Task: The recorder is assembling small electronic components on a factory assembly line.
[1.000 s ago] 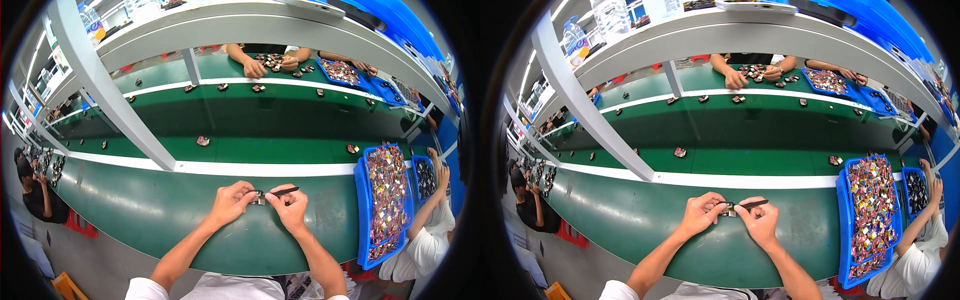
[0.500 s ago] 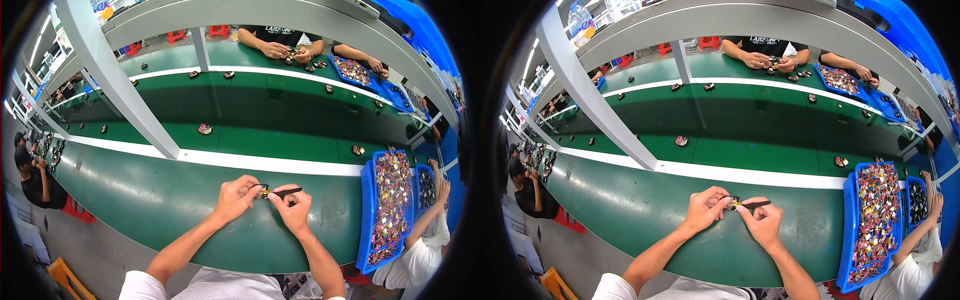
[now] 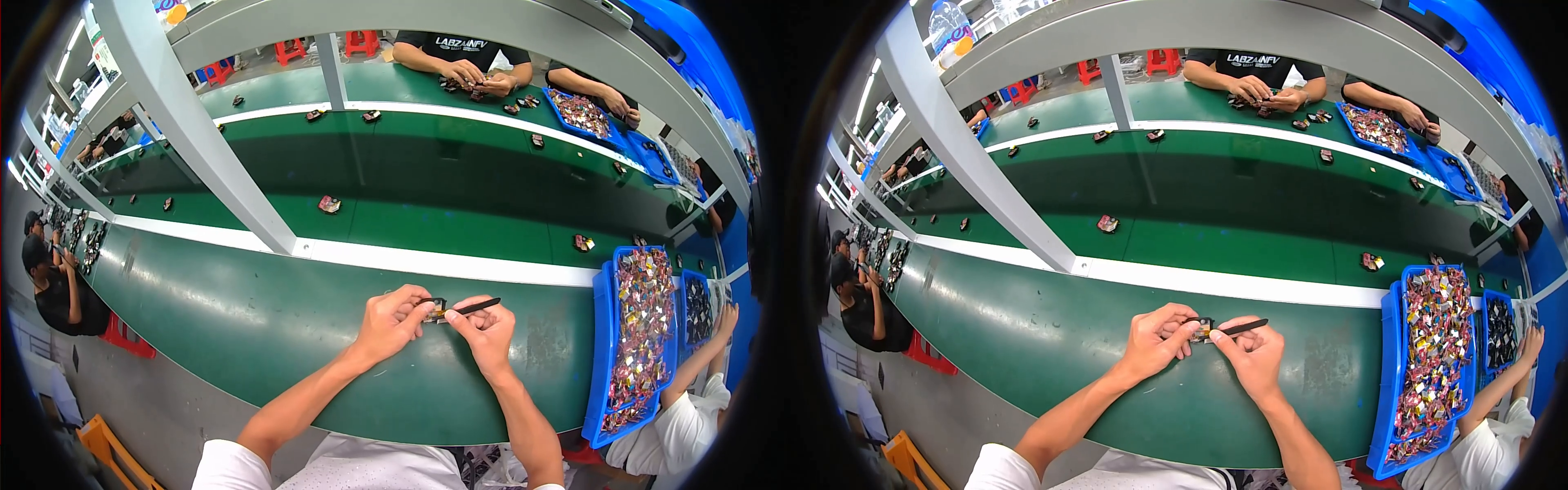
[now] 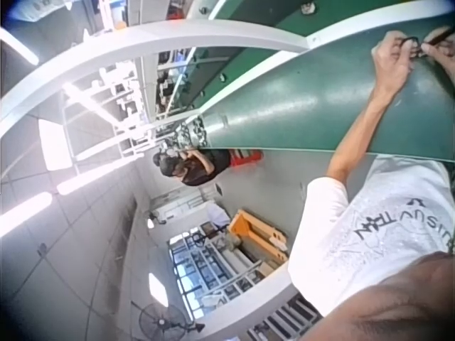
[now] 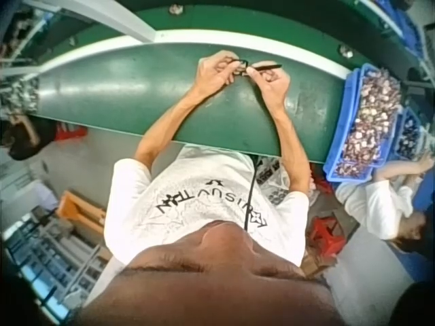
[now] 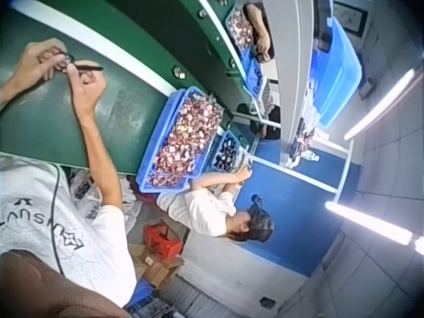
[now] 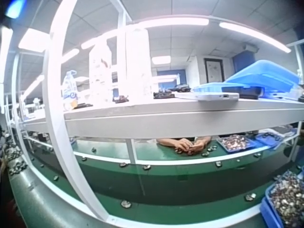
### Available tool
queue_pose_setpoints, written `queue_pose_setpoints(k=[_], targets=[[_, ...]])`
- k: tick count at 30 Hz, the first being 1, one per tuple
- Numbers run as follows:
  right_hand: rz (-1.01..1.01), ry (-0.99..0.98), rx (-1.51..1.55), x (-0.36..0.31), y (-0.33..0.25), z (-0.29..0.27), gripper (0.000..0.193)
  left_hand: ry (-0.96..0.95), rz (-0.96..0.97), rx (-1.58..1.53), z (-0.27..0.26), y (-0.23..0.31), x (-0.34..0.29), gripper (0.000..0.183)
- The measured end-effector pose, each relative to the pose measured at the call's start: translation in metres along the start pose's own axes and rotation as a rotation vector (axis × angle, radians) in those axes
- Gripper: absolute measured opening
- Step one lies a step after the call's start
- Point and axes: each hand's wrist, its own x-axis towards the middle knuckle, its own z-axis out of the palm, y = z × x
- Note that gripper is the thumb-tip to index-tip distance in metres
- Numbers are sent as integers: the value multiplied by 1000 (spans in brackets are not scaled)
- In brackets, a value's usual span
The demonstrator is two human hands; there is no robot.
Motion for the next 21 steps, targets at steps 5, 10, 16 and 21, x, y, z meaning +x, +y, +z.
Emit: queue_pose_setpoints(k=[5, 10, 16, 21], targets=[[27, -31, -8, 1, 2, -4, 11, -5, 16, -9, 1, -2, 0, 15], [19, -9, 22, 1, 1, -3, 12, -63, -92, -125, -3, -4, 4, 20], [8, -9, 38, 0, -4, -1, 12, -146, -231, -285, -9, -11, 5, 27], [-117, 12, -136, -5, -3, -2, 12, -135, -251, -328, -5, -7, 4, 27]])
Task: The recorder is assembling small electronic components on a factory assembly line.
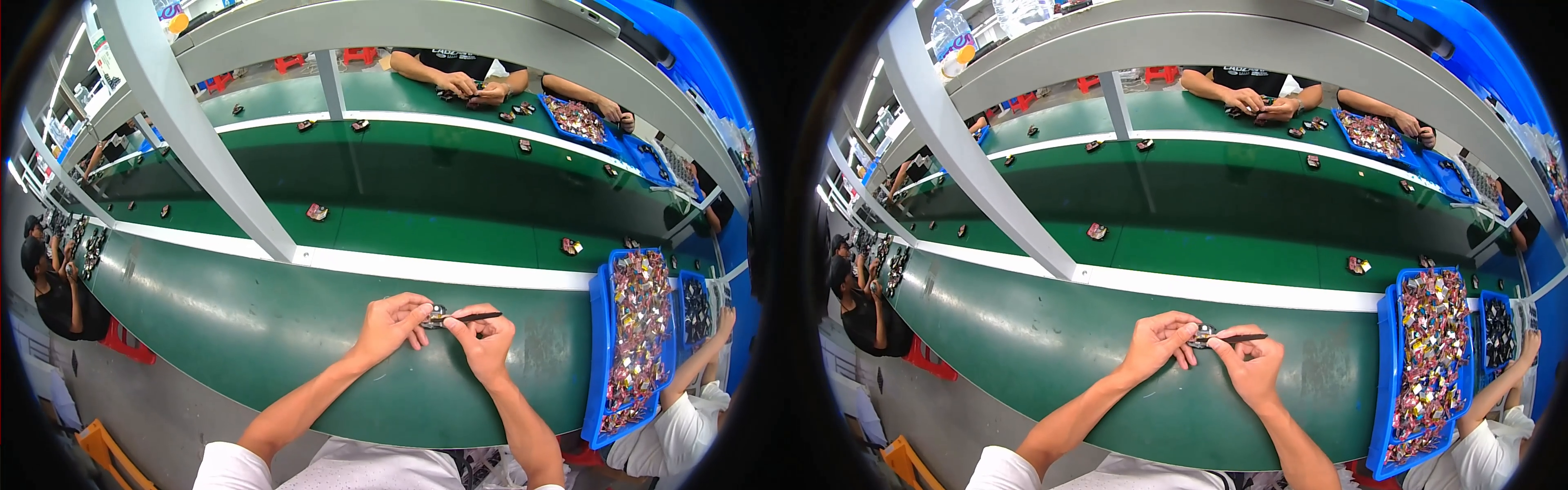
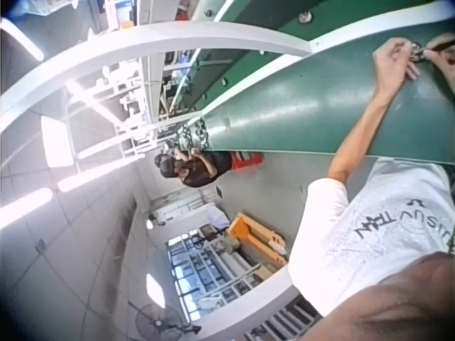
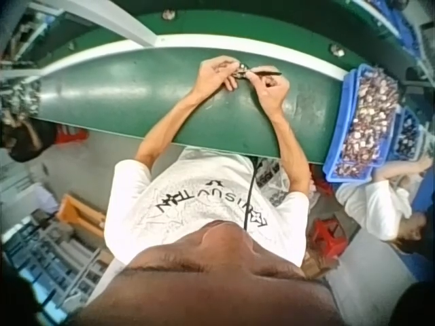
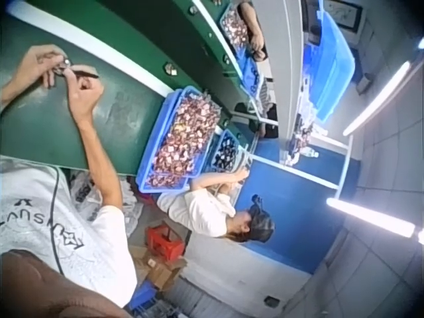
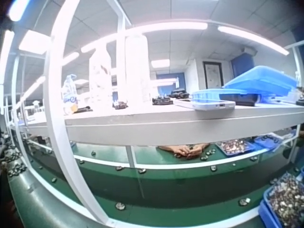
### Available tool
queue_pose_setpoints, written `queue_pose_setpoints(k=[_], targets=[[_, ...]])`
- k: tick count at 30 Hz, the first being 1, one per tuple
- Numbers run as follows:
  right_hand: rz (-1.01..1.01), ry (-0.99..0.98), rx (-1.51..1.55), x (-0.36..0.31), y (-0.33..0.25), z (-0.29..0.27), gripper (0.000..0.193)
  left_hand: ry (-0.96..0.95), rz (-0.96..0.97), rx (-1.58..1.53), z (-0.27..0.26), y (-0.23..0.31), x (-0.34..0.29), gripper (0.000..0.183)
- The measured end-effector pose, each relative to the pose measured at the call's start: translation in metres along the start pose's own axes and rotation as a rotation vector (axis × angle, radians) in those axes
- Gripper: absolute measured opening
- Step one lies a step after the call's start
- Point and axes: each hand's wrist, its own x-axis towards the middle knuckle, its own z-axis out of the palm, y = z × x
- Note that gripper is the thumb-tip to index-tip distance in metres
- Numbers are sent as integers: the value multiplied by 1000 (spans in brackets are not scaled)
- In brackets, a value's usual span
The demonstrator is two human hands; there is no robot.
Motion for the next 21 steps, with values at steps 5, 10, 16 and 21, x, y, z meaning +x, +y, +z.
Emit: queue_pose_setpoints(k=[5, 10, 16, 21], targets=[[-140, 16, -175, 0, -1, 2, 11, -10, 21, -52, -3, -1, 2, 26], [-145, 26, -188, 0, 2, 2, 10, -20, 35, -73, -4, -1, 2, 26], [-162, 31, -191, 0, -5, 6, 9, -4, 40, -93, -4, 0, 2, 26], [-163, 34, -215, -1, -2, 5, 10, 0, 41, -104, -4, -2, 2, 25]])
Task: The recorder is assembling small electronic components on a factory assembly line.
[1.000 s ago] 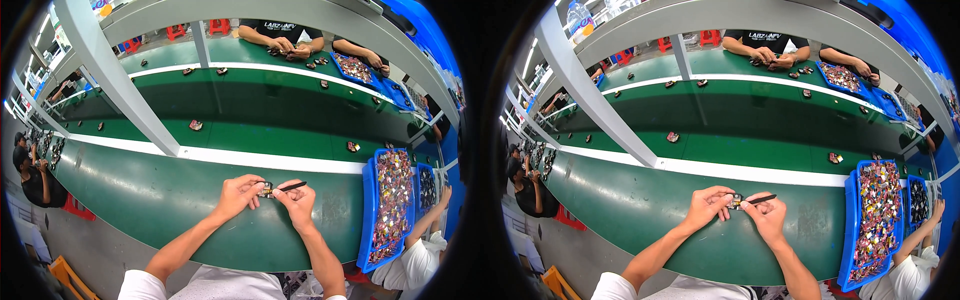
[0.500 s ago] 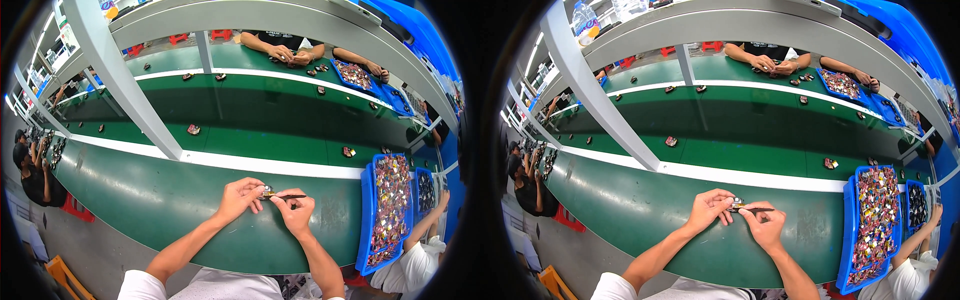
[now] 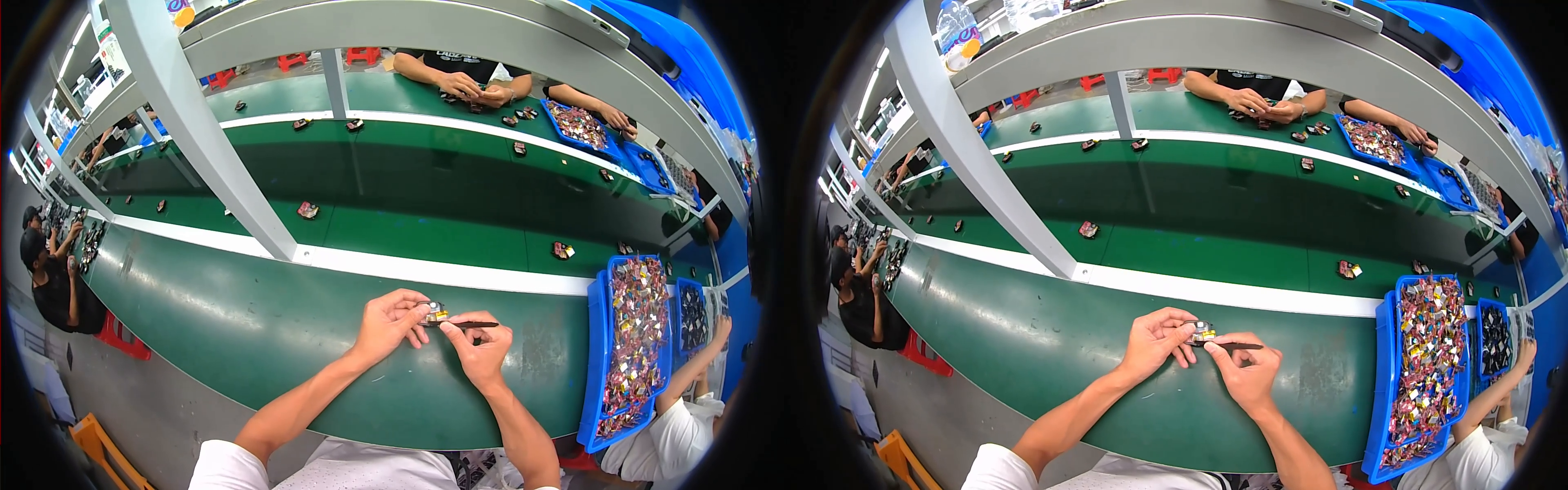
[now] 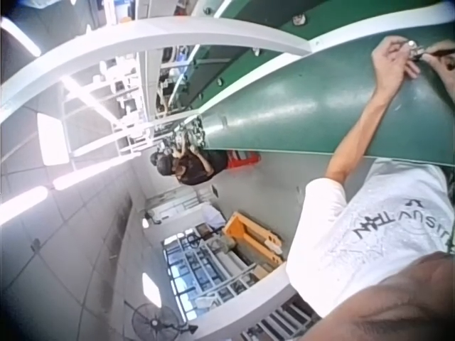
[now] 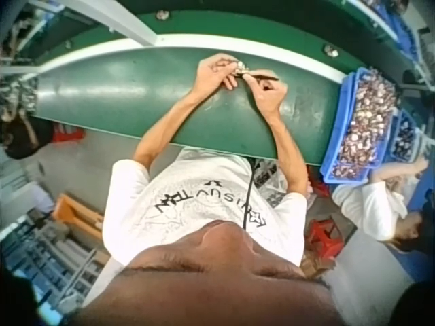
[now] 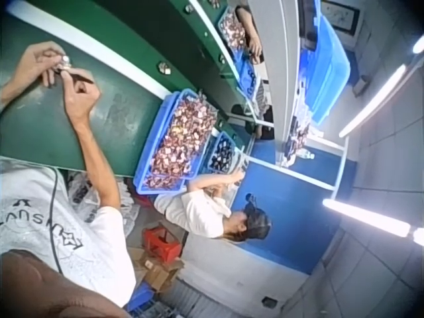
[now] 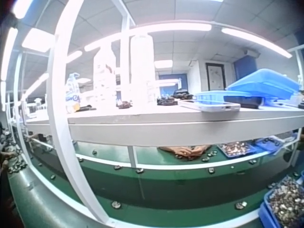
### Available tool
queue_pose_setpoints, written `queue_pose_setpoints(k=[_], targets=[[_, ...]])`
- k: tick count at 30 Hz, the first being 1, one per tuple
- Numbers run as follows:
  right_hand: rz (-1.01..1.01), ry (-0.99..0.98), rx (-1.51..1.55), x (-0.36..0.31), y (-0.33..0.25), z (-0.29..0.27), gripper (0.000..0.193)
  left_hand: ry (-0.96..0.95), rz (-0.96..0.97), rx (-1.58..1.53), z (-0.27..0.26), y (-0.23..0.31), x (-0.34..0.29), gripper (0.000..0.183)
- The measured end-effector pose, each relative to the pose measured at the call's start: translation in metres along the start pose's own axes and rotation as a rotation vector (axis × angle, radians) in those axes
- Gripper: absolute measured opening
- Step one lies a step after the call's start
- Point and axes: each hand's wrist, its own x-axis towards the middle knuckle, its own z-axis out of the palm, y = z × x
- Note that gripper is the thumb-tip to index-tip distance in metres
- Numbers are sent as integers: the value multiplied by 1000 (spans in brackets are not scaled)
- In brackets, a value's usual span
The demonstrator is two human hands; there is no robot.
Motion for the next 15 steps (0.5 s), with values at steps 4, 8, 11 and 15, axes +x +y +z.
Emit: queue_pose_setpoints(k=[4, 8, 11, 15], targets=[[-42, -15, -71, 2, -7, -2, 11, 11, 3, 28, 1, -3, 0, 24], [-69, 11, -68, 4, -5, -3, 12, 34, 2, 36, 2, 0, 0, 24], [-96, -15, -94, 5, -5, -5, 13, 34, 5, 36, 3, 0, 0, 24], [-175, -74, -159, 6, -7, -6, 15, 29, 7, 44, 2, -1, 0, 24]])
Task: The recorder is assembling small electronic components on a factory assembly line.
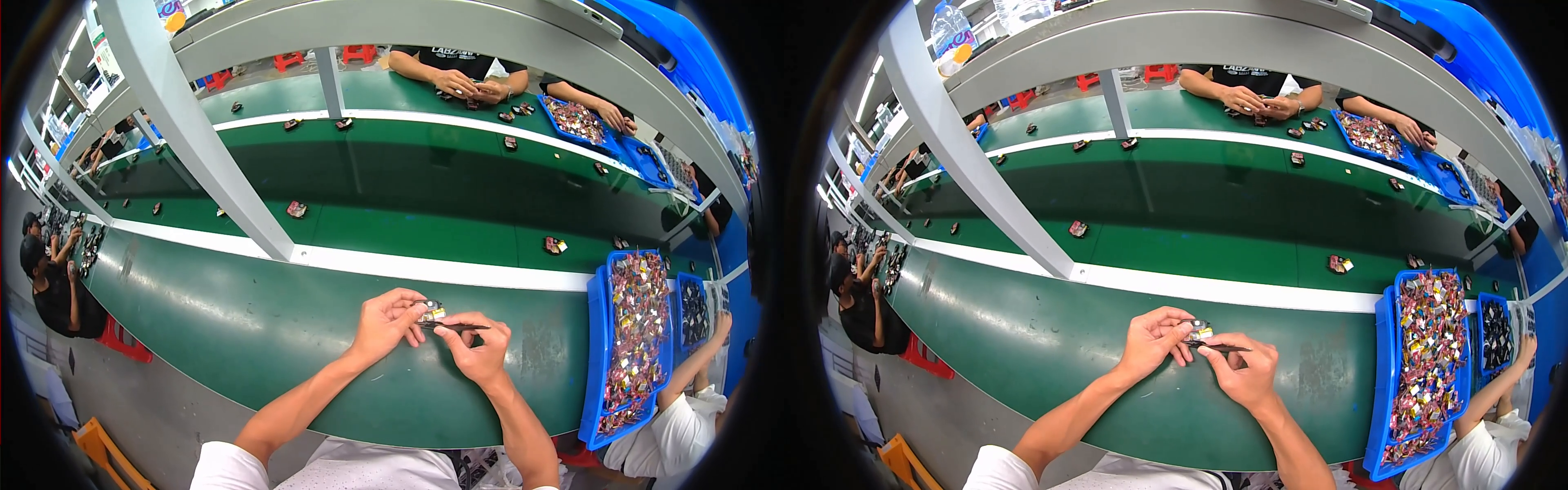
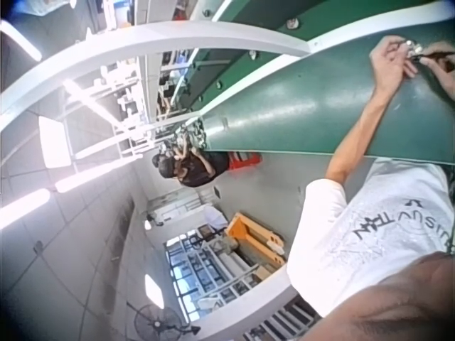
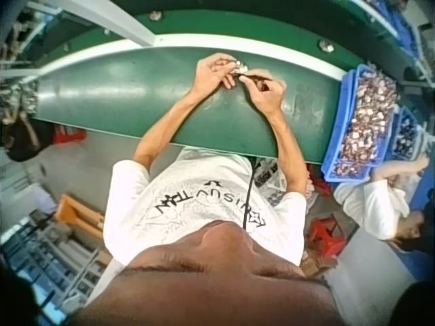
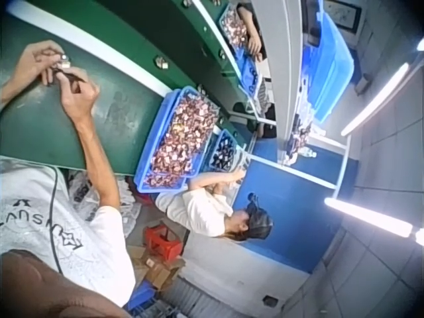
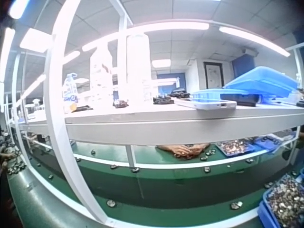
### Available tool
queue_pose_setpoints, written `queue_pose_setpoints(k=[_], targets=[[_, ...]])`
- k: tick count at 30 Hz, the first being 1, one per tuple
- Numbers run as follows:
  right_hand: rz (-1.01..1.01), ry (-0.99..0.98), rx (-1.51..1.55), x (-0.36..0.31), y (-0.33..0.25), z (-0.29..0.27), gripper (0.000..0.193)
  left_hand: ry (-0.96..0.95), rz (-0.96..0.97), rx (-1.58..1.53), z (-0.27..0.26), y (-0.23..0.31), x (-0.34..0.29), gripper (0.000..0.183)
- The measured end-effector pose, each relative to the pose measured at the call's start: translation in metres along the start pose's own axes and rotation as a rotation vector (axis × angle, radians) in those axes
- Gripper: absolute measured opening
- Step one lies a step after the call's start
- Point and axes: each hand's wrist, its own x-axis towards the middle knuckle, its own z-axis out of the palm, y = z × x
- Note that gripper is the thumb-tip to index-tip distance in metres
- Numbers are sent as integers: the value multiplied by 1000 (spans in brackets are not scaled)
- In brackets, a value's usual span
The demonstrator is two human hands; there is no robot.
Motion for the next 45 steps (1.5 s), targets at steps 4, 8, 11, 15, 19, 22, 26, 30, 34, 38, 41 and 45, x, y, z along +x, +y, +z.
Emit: queue_pose_setpoints(k=[4, 8, 11, 15, 19, 22, 26, 30, 34, 38, 41, 45], targets=[[-40, -5, -5, 0, 0, 0, 15, -9, 2, 7, 0, -1, 0, 23], [-38, -14, -5, -1, 2, 0, 15, -18, 3, 9, -2, -2, 0, 23], [-53, -13, -3, -1, 1, 0, 14, -30, -12, 15, -3, 0, 0, 23], [-103, -3, 13, 0, 0, 1, 14, -49, -39, 21, -3, 5, 1, 23], [-113, 8, 10, -1, -1, 0, 13, -91, -22, 47, -1, 7, 1, 23], [-159, 9, 23, 0, -2, 5, 13, -64, -27, 72, 0, 5, 0, 23], [-208, 8, 2, 0, -2, 8, 14, -7, -9, 113, 4, 2, -1, 22], [-277, 7, -23, -2, 1, 11, 15, -3, -1, 143, 5, -2, -1, 18], [-318, 23, -45, 0, 3, 12, 16, 55, 19, 170, 6, -4, 5, 16], [-189, 157, -43, 1, 3, 7, 17, 202, 15, 256, -9, 15, 48, 15], [-148, 205, -10, 1, 9, 5, 16, 403, 196, 443, -47, 34, 101, 17], [-185, 210, -20, 0, 13, 9, 19, 684, 308, 1315, -108, 57, 130, 19]])
